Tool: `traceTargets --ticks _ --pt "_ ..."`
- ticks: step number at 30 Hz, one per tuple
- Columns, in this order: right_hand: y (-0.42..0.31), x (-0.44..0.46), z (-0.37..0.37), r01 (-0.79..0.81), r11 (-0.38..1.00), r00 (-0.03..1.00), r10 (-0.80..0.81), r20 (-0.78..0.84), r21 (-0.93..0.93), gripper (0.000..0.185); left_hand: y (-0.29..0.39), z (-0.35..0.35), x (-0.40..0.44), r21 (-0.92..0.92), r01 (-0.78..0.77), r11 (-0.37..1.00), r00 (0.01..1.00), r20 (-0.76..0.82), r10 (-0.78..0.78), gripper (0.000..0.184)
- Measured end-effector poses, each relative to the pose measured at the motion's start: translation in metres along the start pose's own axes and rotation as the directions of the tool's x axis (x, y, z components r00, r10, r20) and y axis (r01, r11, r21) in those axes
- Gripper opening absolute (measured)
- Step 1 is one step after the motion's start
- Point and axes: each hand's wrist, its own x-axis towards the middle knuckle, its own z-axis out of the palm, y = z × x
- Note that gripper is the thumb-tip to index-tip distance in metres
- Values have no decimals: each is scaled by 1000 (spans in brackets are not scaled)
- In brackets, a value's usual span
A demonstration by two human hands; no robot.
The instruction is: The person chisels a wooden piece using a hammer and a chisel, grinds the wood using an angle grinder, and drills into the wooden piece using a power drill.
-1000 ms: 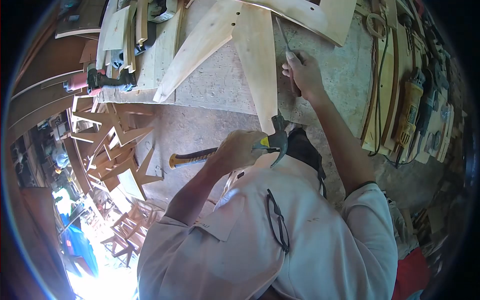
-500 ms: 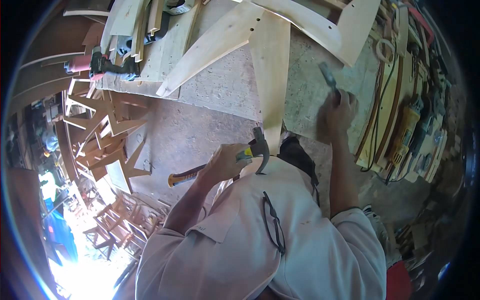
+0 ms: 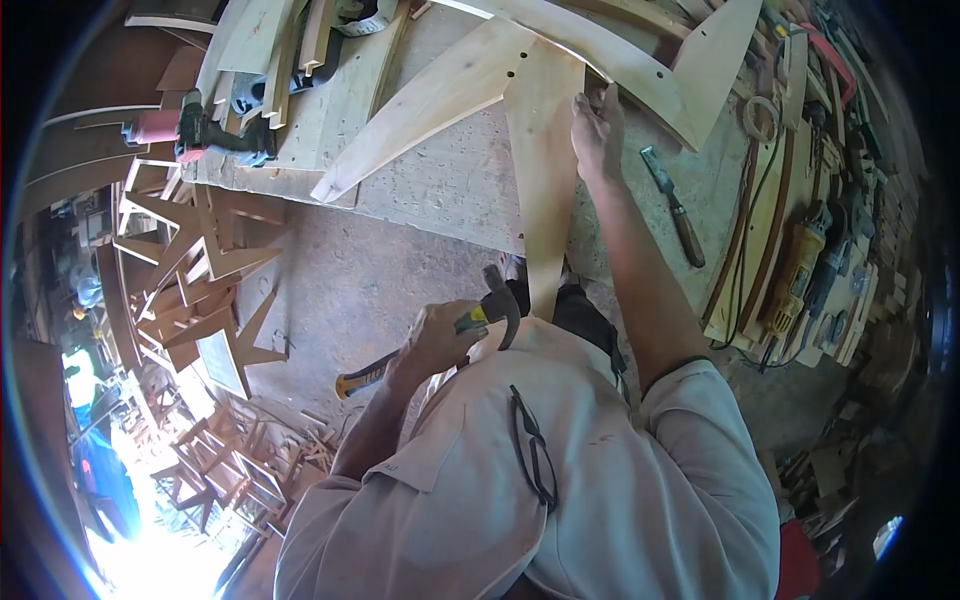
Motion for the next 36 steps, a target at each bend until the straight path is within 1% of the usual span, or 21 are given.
traceTargets --ticks 1,2,4,5,7,10,13,16,19,22,25,28,29,31,34,36 --pt "-8 -3 4 1 999 1000 0 -22 46 52 -6 0 -1 11 -17 1000 1000 -13 17 40" --pt "-6 -3 13 22 993 996 -13 -86 113 54 -10 0 -1 23 -33 999 999 -25 34 41" --pt "4 1 29 79 967 977 -26 -212 242 59 -10 -5 -3 24 17 1000 1000 -9 -16 41" --pt "-4 0 29 54 958 984 -2 -180 282 60 -10 -8 -3 26 40 999 999 0 -40 41" --pt "-24 -4 25 -1 934 992 45 -115 358 62 -13 -9 -3 11 19 1000 1000 -21 -19 42" --pt "-2 6 35 50 947 978 19 -209 317 57 -24 -9 -2 7 -5 1000 999 -39 5 43" --pt "-36 -9 21 67 938 985 -9 -171 340 41 -30 -10 1 11 -23 1000 999 -41 23 43" --pt "15 18 23 261 957 920 -207 -334 125 28 -29 -13 5 16 -24 1000 999 -27 25 43" --pt "9 22 21 323 897 898 -191 -395 301 22 -31 -13 9 21 -37 999 999 -27 38 43" --pt "18 28 12 314 950 875 -287 -390 6 18 -32 -15 12 30 -47 998 999 -19 47 42" --pt "13 29 4 337 924 845 -382 -375 -181 15 -30 -17 15 26 -52 998 999 -8 52 40" --pt "15 34 -1 309 911 861 -390 -327 -273 15 -19 -23 18 14 -17 1000 1000 12 17 38" --pt "16 36 -2 304 914 859 -385 -337 -270 16 -15 -24 19 10 1 1000 1000 21 -1 37" --pt "17 39 1 295 919 854 -377 -359 -261 16 -16 -22 20 -16 -16 1000 1000 -3 16 35" --pt "3 34 3 216 929 849 -330 -412 -300 13 -16 -22 22 -17 -31 999 999 -21 31 33" --pt "14 41 7 122 992 894 -128 -430 -41 14 -16 -21 22 -27 -35 999 999 -31 34 33"
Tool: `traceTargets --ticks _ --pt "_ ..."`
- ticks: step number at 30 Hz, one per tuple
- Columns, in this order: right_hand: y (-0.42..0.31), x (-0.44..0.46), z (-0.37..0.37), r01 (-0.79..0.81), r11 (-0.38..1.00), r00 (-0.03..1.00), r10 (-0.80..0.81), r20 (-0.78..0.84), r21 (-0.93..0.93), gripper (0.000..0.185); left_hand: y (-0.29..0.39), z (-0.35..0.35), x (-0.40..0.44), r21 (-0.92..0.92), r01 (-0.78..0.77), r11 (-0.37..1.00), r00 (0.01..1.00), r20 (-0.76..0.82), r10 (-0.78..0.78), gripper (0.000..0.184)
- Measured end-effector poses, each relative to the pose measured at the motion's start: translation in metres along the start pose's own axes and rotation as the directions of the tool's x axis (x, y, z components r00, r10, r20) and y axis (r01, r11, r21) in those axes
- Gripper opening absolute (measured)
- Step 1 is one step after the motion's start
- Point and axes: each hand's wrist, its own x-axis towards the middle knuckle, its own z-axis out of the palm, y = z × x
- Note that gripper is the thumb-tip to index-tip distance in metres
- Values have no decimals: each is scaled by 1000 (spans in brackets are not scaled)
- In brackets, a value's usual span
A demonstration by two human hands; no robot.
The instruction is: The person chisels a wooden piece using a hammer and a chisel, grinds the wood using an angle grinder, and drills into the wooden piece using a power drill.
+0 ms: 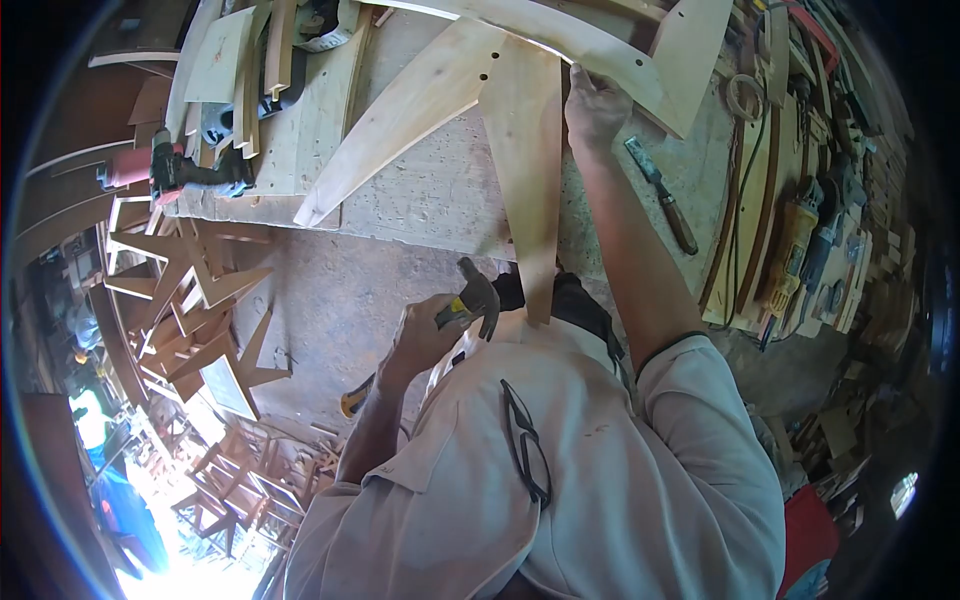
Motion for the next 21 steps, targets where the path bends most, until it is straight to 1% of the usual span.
traceTargets --ticks 1,4,5,6,7,8,9,11,13,16,17,19,20,21 --pt "6 2 2 -104 990 995 103 14 96 14 0 0 0 -13 -1 1000 1000 -6 1 34" --pt "10 5 -5 -87 980 995 79 53 177 12 3 -2 -1 -36 39 999 999 -3 -40 35" --pt "8 4 -16 99 993 993 -103 65 55 15 4 -3 -1 -42 59 997 998 2 -59 36" --pt "0 0 -39 286 956 955 -279 101 -64 18 4 -3 -1 -43 54 998 999 0 -54 36" --pt "-6 -3 -65 355 906 929 -316 190 -232 20 4 -3 0 -48 48 998 999 -4 -49 36" --pt "-12 -6 -91 436 817 895 -350 278 -376 23 3 -3 0 -54 44 998 999 -8 -45 37" --pt "-16 -7 -120 418 717 898 -233 373 -558 28 2 -3 0 -55 38 998 999 -10 -38 37" --pt "-15 -8 -173 458 481 874 -93 477 -747 31 -2 -3 0 -62 30 998 999 -19 -31 38" --pt "-21 -16 -204 324 437 893 151 423 -839 30 -5 -1 2 -59 16 998 999 -29 -18 38" --pt "-10 -21 -225 361 523 831 195 521 -772 28 2 -4 5 -50 27 998 1000 -3 -27 37" --pt "-8 -23 -224 363 562 828 173 534 -743 27 6 -5 7 -47 32 998 999 13 -31 36" --pt "-4 -24 -218 368 635 821 121 558 -679 26 6 -4 10 -15 -46 999 999 -6 46 34" --pt "-12 -26 -210 257 774 804 161 572 -578 27 7 -5 10 3 -82 997 997 -14 82 33" --pt "-28 -30 -197 127 880 781 196 593 -458 27 9 -6 11 11 -29 1000 999 17 29 33"
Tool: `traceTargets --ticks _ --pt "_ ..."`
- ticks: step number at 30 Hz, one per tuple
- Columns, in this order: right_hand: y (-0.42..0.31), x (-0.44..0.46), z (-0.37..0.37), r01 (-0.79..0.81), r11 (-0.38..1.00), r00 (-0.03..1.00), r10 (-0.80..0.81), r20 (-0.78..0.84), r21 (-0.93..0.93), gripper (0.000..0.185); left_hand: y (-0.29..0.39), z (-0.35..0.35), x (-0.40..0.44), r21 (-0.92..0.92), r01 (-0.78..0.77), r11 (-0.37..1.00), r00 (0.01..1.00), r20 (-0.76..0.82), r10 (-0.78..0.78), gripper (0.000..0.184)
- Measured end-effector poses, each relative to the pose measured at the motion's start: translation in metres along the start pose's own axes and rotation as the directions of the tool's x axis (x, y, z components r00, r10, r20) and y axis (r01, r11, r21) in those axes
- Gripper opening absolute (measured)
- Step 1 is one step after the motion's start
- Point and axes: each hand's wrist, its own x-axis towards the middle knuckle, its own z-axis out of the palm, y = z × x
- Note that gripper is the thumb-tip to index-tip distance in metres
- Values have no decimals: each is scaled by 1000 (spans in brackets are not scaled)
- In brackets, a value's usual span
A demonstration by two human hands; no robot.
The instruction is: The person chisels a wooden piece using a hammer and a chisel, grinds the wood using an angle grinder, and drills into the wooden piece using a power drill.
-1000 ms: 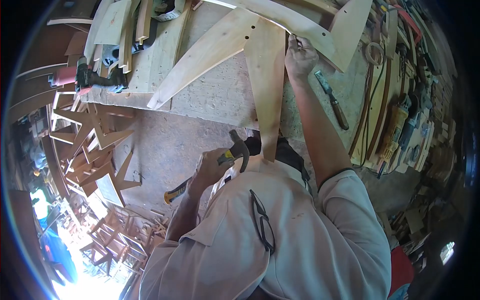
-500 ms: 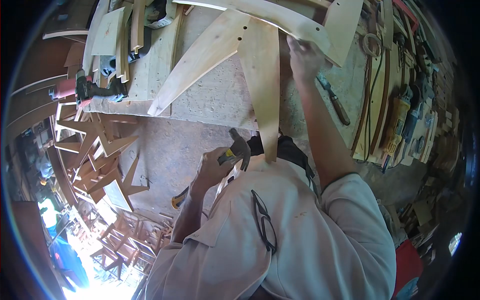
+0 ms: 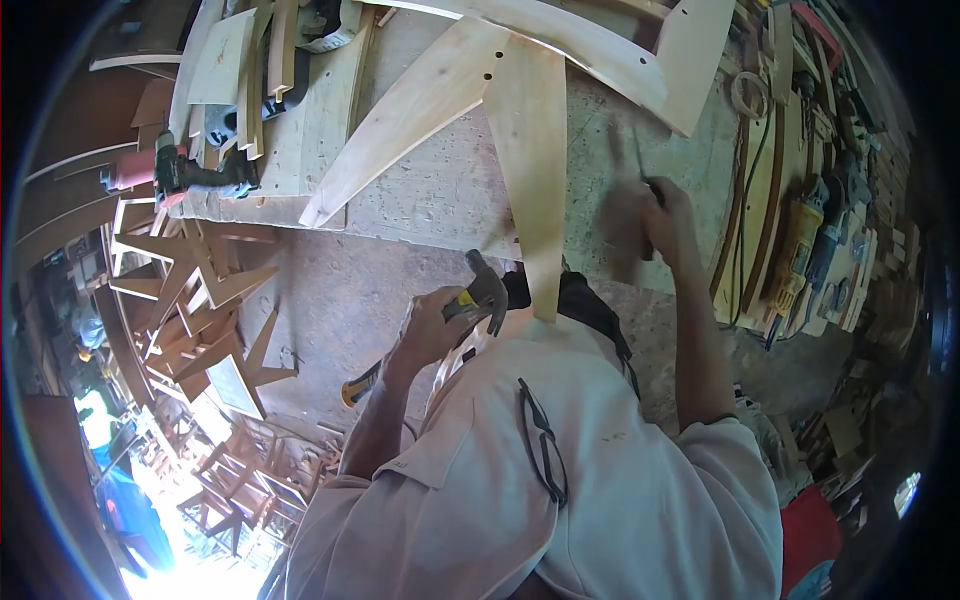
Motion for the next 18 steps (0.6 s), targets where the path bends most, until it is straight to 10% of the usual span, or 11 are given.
traceTargets --ticks 3,18 --pt "-34 11 31 -148 865 982 72 174 480 28 6 -3 1 12 106 994 992 63 -107 36" --pt "-56 63 53 -230 750 968 113 222 621 32 -12 7 -10 17 7 1000 1000 -10 -6 34"
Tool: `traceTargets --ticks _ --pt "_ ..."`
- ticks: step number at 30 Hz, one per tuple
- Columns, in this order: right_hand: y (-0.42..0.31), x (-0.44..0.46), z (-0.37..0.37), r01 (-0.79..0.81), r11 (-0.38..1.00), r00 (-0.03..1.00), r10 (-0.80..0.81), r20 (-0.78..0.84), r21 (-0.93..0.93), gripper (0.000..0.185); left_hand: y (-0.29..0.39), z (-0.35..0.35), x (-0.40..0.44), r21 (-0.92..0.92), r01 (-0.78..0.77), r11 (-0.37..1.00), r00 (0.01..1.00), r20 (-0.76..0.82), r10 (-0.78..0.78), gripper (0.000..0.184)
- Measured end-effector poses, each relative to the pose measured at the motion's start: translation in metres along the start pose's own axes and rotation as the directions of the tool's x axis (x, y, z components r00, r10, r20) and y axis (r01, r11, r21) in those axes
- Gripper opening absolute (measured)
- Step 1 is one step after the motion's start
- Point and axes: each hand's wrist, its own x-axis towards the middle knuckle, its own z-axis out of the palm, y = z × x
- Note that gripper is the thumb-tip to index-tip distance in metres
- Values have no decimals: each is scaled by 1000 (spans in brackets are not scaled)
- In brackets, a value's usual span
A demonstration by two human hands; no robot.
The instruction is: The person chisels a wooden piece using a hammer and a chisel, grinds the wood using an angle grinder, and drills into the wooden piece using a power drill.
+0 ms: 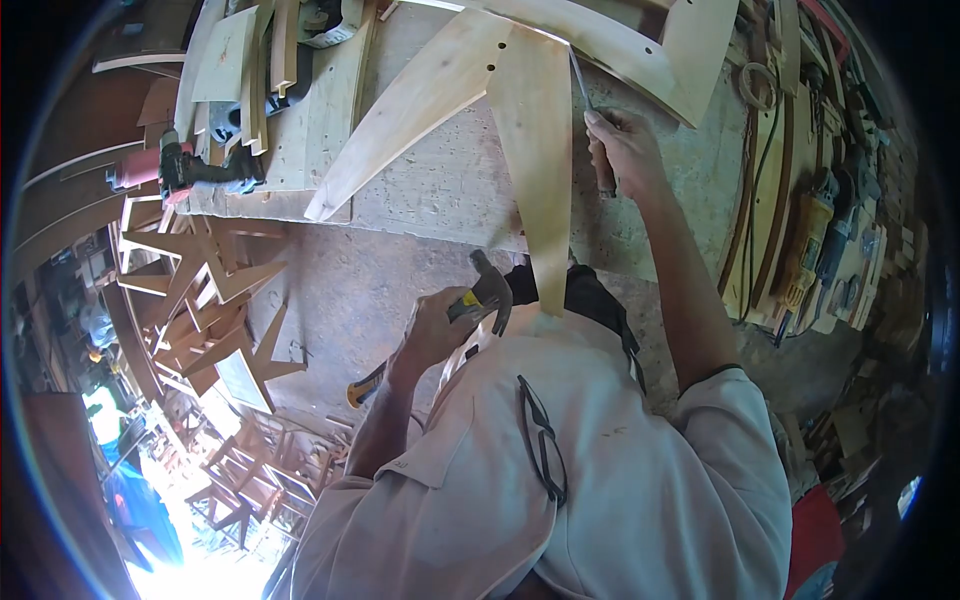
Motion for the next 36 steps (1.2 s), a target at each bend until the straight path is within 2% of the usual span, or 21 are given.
traceTargets --ticks 2,9,12,14,17,20,23,26,27,29,32,33,34,36 --pt "1 3 -1 -1 1000 1000 1 19 -2 32 6 -2 1 -17 37 999 999 26 -36 35" --pt "5 11 2 46 999 999 -46 11 20 33 23 -5 9 10 -7 1000 998 66 7 36" --pt "3 14 -7 -78 997 993 77 84 11 23 39 -8 12 15 -21 1000 995 99 20 37" --pt "1 15 -6 -98 995 992 96 85 27 24 46 -8 16 26 -15 1000 992 123 11 38" --pt "-2 15 -6 -100 995 991 99 91 16 24 59 -2 22 71 -117 991 983 147 106 36" --pt "-5 15 -7 -117 993 988 118 104 -15 25 81 2 35 109 -281 954 926 292 239 37" --pt "-13 12 -5 -113 992 987 118 105 -58 26 108 13 44 203 -350 914 883 398 250 41" --pt "-17 10 -7 -83 990 989 96 113 -110 26 121 18 57 329 -507 797 765 598 240 37" --pt "-18 10 -7 -71 989 989 87 120 -127 26 120 16 63 313 -529 789 750 607 262 36" --pt "-19 8 -4 -82 988 991 95 97 -132 27 118 8 78 286 -571 769 722 622 304 34" --pt "-8 16 -4 -113 979 987 130 92 -169 28 118 18 91 279 -416 866 901 255 351 34" --pt "-7 25 -3 -111 977 988 129 90 -185 28 123 27 84 245 -332 911 935 213 283 35" --pt "-2 26 -3 -89 978 991 106 83 -188 29 126 29 73 131 -231 964 945 266 191 37" --pt "2 26 -1 -36 978 996 53 77 -203 30 119 39 55 185 -387 903 899 294 325 39"
